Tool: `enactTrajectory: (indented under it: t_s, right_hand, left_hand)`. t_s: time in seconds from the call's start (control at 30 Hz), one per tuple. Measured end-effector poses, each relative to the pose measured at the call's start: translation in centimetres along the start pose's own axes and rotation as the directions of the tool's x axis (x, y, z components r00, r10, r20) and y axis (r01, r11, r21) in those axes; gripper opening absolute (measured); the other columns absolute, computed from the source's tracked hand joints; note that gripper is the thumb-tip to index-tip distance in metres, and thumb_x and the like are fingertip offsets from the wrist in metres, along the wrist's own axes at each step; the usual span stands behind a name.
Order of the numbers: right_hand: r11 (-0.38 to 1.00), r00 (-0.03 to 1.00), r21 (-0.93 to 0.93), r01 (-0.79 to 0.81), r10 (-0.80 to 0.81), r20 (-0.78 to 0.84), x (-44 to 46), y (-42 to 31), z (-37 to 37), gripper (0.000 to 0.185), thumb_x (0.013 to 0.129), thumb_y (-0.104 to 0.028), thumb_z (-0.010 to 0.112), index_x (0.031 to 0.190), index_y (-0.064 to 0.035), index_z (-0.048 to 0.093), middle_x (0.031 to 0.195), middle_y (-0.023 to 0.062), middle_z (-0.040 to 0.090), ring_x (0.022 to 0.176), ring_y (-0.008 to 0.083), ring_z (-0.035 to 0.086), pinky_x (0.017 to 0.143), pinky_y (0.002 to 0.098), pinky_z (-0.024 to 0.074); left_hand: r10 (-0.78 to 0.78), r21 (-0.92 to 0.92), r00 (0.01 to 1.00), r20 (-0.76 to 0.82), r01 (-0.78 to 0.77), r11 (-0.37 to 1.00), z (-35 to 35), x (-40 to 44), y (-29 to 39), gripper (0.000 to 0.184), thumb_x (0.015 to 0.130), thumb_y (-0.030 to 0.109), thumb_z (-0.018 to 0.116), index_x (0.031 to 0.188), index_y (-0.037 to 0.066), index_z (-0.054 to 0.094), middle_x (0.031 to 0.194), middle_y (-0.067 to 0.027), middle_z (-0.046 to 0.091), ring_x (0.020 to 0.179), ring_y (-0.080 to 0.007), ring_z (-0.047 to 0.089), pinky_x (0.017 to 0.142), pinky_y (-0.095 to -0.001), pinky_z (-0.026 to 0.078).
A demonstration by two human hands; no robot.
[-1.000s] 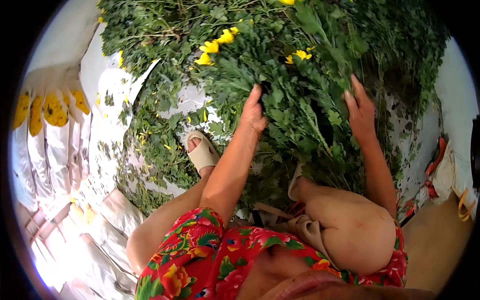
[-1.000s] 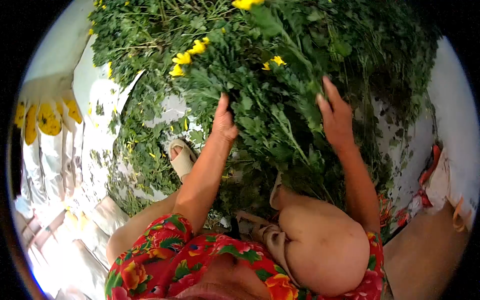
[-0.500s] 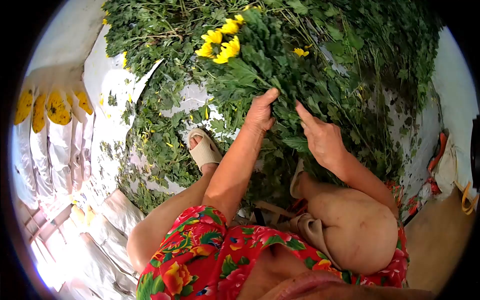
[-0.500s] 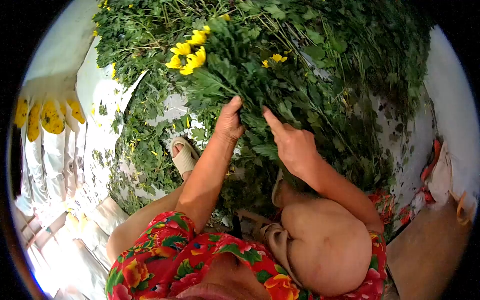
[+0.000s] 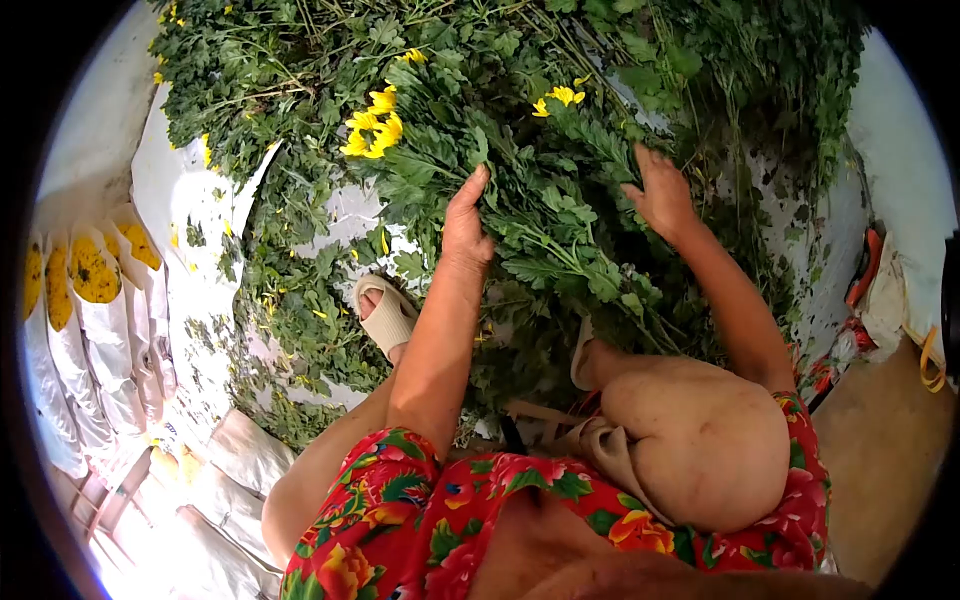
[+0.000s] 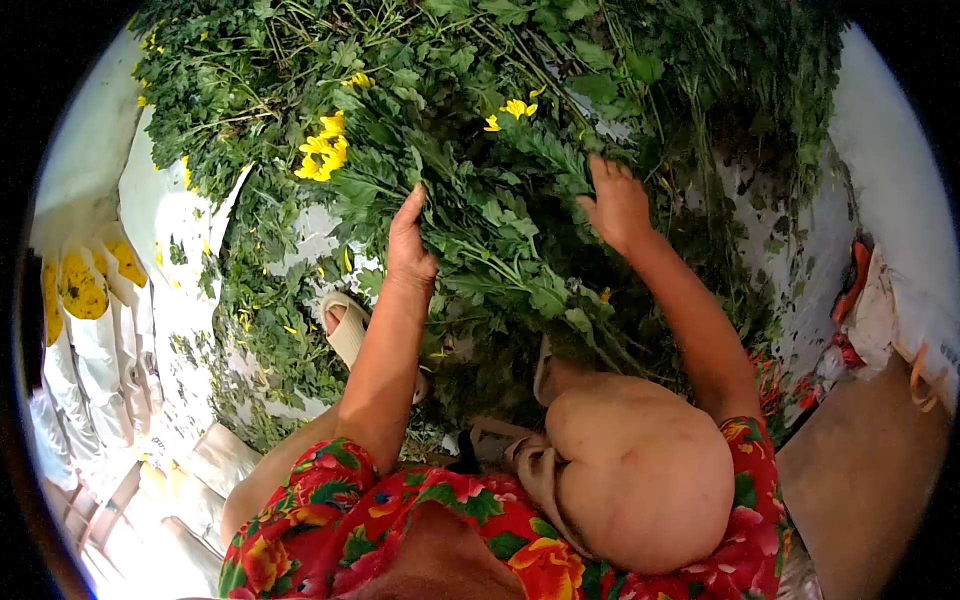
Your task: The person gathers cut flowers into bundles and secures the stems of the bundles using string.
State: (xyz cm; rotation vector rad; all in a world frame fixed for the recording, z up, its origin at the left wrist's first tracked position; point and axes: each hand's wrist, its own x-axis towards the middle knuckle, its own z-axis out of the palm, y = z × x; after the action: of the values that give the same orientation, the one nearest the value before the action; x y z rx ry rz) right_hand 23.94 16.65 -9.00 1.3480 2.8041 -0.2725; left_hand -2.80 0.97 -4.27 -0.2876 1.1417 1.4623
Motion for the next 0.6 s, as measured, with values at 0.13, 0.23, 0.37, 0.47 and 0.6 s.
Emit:
enactTrajectory:
  t_s: [0.13,0.23,0.37,0.47,0.6]
  right_hand:
    - [0.840,0.979,0.507,-0.194,0.131,0.158,-0.1,-0.1,-2.4,0.042,0.095,-0.022,0.063,0.132,-0.0055,0.054,0.132,0.0207,0.054,0.116,0.0361,0.056,0.091,0.0425,0.0510]
    - [0.803,0.966,0.578,-0.144,0.240,-0.092,0.6,-0.8,-5.5,0.041,0.095,-0.016,0.062,0.133,-0.0053,0.053,0.133,0.0194,0.054,0.117,0.0331,0.056,0.091,0.0389,0.0509]
    - [0.755,0.927,0.647,0.104,0.162,-0.338,1.0,-5.2,-13.8,0.038,0.094,-0.006,0.059,0.131,-0.0044,0.056,0.116,0.0119,0.058,0.095,0.0260,0.061,0.080,0.0368,0.0513]
    - [0.738,0.938,0.654,0.167,0.086,-0.337,0.6,-11.4,-17.9,0.039,0.092,0.000,0.053,0.131,-0.0065,0.058,0.104,0.0087,0.054,0.081,0.0229,0.058,0.072,0.0339,0.0503]
    - [0.902,0.901,0.273,0.336,-0.222,-0.374,-0.4,-13.2,-15.0,0.049,0.079,0.004,0.061,0.127,-0.0066,0.060,0.104,0.0122,0.054,0.088,0.0302,0.058,0.071,0.0373,0.0515]
  left_hand:
    - [-0.014,0.048,1.000,0.002,0.014,0.999,2.1,-1.3,0.4,0.074,0.081,0.043,0.074,0.139,0.005,0.049,0.150,-0.0156,0.038,0.136,-0.0304,0.035,0.113,-0.0480,0.025]
    - [-0.044,0.122,0.995,-0.095,0.055,0.991,3.7,-2.6,1.2,0.071,0.081,0.043,0.073,0.138,0.007,0.051,0.149,-0.0142,0.039,0.137,-0.0295,0.034,0.113,-0.0479,0.024]
    - [-0.026,0.000,1.000,0.009,0.026,1.000,5.3,-2.8,1.0,0.054,0.085,0.032,0.071,0.129,0.005,0.057,0.128,-0.0110,0.059,0.118,-0.0256,0.055,0.103,-0.0425,0.042]
    - [0.007,-0.068,0.991,0.134,0.002,0.998,5.8,-2.6,-0.1,0.050,0.086,0.032,0.069,0.126,0.003,0.059,0.123,-0.0106,0.062,0.112,-0.0262,0.058,0.099,-0.0425,0.046]
    - [-0.003,-0.110,0.952,0.306,0.039,0.993,5.4,-2.7,-1.4,0.041,0.083,0.019,0.063,0.119,-0.001,0.060,0.113,-0.0125,0.066,0.101,-0.0251,0.064,0.092,-0.0402,0.052]
